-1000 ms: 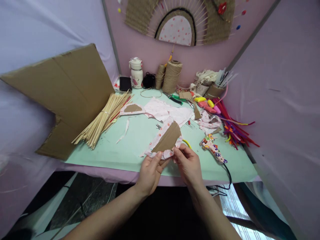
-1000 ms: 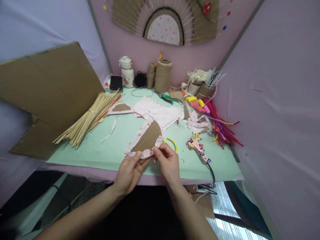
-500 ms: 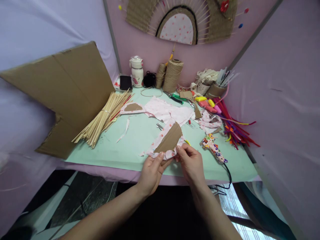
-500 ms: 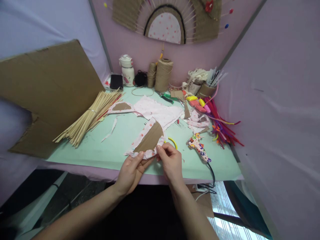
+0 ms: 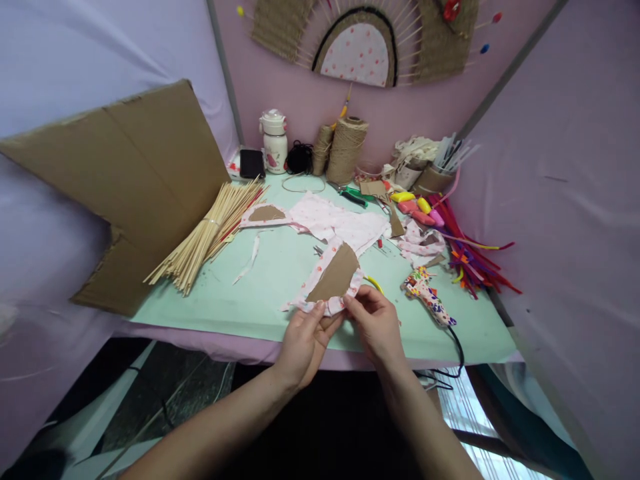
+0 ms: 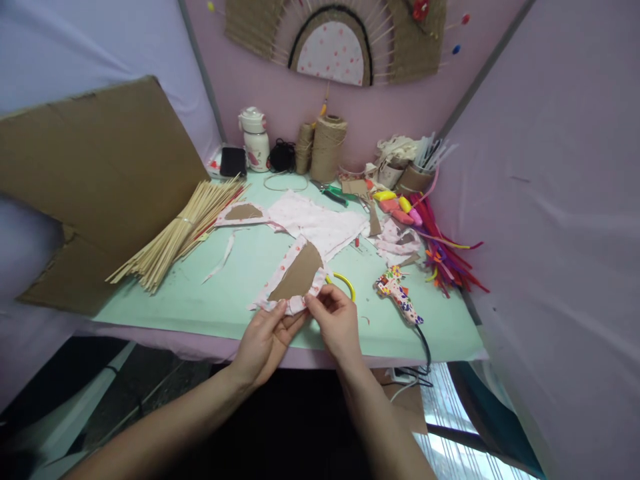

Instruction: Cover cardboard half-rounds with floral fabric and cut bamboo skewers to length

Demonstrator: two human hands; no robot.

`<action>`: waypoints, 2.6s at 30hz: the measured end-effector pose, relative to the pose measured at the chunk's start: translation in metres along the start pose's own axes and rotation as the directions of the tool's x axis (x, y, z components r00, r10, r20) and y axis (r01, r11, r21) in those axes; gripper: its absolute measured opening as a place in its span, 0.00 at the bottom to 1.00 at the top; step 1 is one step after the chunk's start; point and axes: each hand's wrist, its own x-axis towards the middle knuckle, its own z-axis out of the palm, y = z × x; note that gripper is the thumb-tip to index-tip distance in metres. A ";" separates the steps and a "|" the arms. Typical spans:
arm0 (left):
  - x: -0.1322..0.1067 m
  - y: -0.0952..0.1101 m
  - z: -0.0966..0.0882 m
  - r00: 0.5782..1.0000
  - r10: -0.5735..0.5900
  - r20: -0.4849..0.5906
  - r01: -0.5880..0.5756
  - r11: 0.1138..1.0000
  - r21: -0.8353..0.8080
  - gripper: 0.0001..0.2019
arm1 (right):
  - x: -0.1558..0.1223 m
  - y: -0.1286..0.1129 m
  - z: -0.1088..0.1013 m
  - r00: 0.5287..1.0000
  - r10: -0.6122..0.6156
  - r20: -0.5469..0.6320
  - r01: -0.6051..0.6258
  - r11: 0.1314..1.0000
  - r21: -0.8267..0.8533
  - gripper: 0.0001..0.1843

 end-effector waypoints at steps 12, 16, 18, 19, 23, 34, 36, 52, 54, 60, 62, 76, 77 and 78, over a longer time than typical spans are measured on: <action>0.002 0.002 -0.003 0.999 0.000 -0.034 0.000 1.000 -0.020 0.12 | -0.002 -0.001 -0.002 0.994 -0.021 0.110 0.019 1.000 0.017 0.10; 0.001 -0.002 -0.002 1.000 0.007 0.007 -0.006 1.000 -0.020 0.17 | -0.001 0.002 0.000 1.000 -0.005 0.017 0.006 1.000 -0.003 0.09; 0.001 -0.003 -0.002 1.000 0.020 0.018 -0.019 1.000 -0.019 0.19 | -0.001 0.004 0.001 1.000 0.004 -0.004 -0.004 1.000 0.010 0.10; 0.001 -0.004 -0.003 1.000 0.024 0.019 -0.023 1.000 -0.018 0.19 | -0.002 0.005 0.001 1.000 0.008 -0.011 -0.007 1.000 0.022 0.09; 0.001 -0.005 -0.004 1.000 0.015 0.000 -0.015 1.000 -0.020 0.19 | -0.002 0.005 0.004 0.999 0.043 -0.022 -0.041 0.996 0.085 0.09; 0.004 0.000 -0.007 0.997 0.028 -0.077 -0.027 1.000 0.016 0.05 | -0.007 -0.004 0.006 0.994 0.009 0.111 -0.012 0.999 0.032 0.14; 0.004 -0.001 -0.007 0.998 0.028 -0.058 -0.026 0.999 0.032 0.05 | -0.007 -0.003 0.009 0.997 0.003 0.074 -0.003 1.000 0.001 0.14; 0.020 0.047 -0.014 0.996 -0.072 0.057 0.047 0.932 0.359 0.14 | -0.002 -0.013 -0.001 0.990 0.045 0.132 -0.053 0.997 0.059 0.17; 0.026 0.064 -0.013 0.979 -0.191 0.074 0.123 0.837 0.534 0.18 | -0.002 -0.018 -0.004 0.980 0.075 0.186 -0.083 0.996 0.037 0.18; 0.039 0.065 -0.006 0.964 -0.262 0.047 0.129 0.616 0.777 0.15 | -0.001 -0.021 -0.003 0.976 0.078 0.203 -0.075 0.997 -0.025 0.16; 0.039 0.057 -0.006 0.970 -0.244 0.025 0.159 0.702 0.694 0.14 | 0.000 -0.019 -0.005 0.982 0.089 0.164 -0.088 0.996 -0.018 0.17; 0.028 0.038 0.001 0.993 -0.079 -0.089 0.103 0.949 0.298 0.14 | -0.006 -0.016 0.005 0.995 -0.013 0.103 0.028 0.989 -0.148 0.10; 0.027 0.035 0.001 0.994 -0.060 -0.093 0.086 0.951 0.298 0.14 | -0.006 -0.015 0.007 0.995 -0.015 0.098 0.030 0.987 -0.157 0.10; 0.026 0.032 0.000 0.995 -0.042 -0.095 0.069 0.952 0.297 0.14 | -0.006 -0.014 0.008 0.996 -0.014 0.091 0.029 0.986 -0.162 0.10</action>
